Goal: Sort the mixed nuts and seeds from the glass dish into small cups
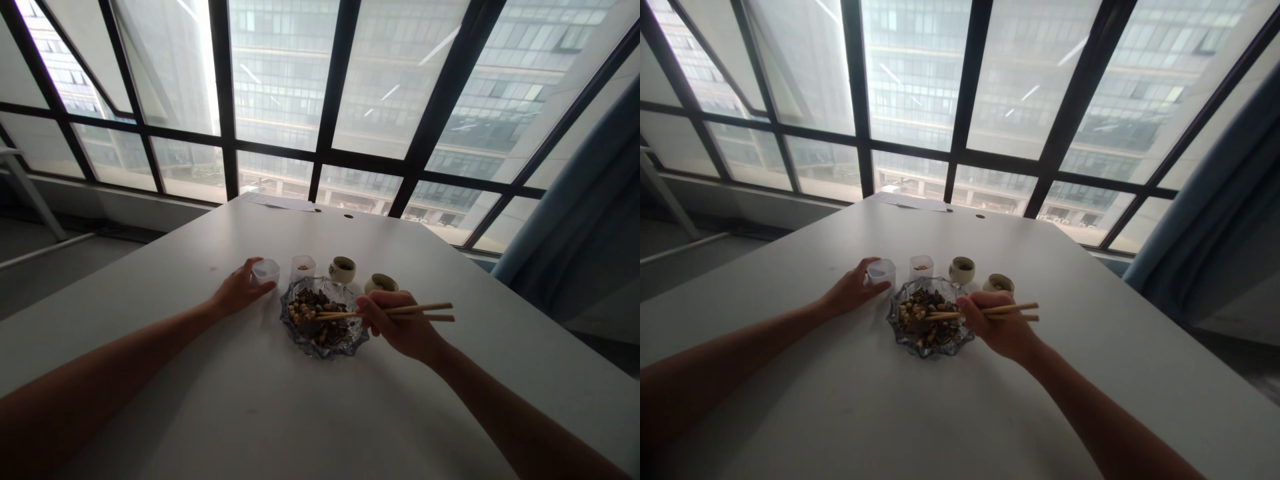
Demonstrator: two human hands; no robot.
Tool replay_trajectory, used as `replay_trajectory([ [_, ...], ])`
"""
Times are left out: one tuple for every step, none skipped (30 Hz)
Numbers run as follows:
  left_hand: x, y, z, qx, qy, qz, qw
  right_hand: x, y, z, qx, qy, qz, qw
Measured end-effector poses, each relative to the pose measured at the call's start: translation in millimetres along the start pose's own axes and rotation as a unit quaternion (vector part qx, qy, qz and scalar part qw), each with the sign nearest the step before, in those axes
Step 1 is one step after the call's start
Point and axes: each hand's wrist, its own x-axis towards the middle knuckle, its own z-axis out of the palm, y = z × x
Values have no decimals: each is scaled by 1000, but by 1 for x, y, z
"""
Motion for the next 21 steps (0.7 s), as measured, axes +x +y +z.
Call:
replay_trajectory([
  [0,0,0,-1,1,0,1000,0,2,-1,-20,12,-16,1000],
  [0,0,0,-2,2,1,1000,1,4,-2,-37,26,-29,999],
  [0,0,0,-4,2,1,1000,1,5,-3,-46,46,-38,997],
  [0,0,0,-6,1,0,1000,0,7,-4,-48,70,-42,995],
  [0,0,0,-7,0,-1,1000,0,8,-5,-45,97,-45,993],
  [0,1,0,-7,-1,-1,1000,0,9,-5,-39,121,-47,991],
  [0,1,0,-6,-1,-2,1000,0,9,-6,-32,137,-50,989],
  [0,1,0,-5,-1,-2,1000,-1,9,-5,-26,143,-50,988],
  [0,1,-1,-4,-1,-1,1000,-1,8,-5,-24,138,-49,989],
  [0,2,-1,-2,-1,-1,1000,-1,7,-4,-26,125,-45,991],
  [0,2,-1,-1,-1,0,1000,-1,7,-4,-32,108,-39,993],
  [-1,2,-1,-1,-3,-1,1000,0,7,-3,-41,91,-34,994],
  [-1,2,-1,-1,-6,-2,1000,0,7,-2,-52,74,-30,995],
  [-1,1,-1,-1,-9,-3,1000,0,8,-2,-62,61,-27,996],
  [-1,1,-2,-1,-11,-3,1000,0,9,-2,-70,52,-26,996],
  [-1,1,-2,-2,-10,-3,1000,0,10,-2,-76,46,-26,996],
  [-1,1,-2,-1,-9,-2,1000,0,11,-2,-80,42,-27,996],
  [-1,1,-1,-1,-8,-1,1000,0,13,-2,-81,41,-28,995],
  [-1,1,-1,-1,-7,0,1000,-1,14,-2,-80,42,-30,995],
  [-1,0,-1,-2,-7,0,1000,-1,14,-2,-77,45,-31,996],
  [-1,0,-1,-2,-7,0,1000,-1,15,-2,-75,47,-32,996],
])
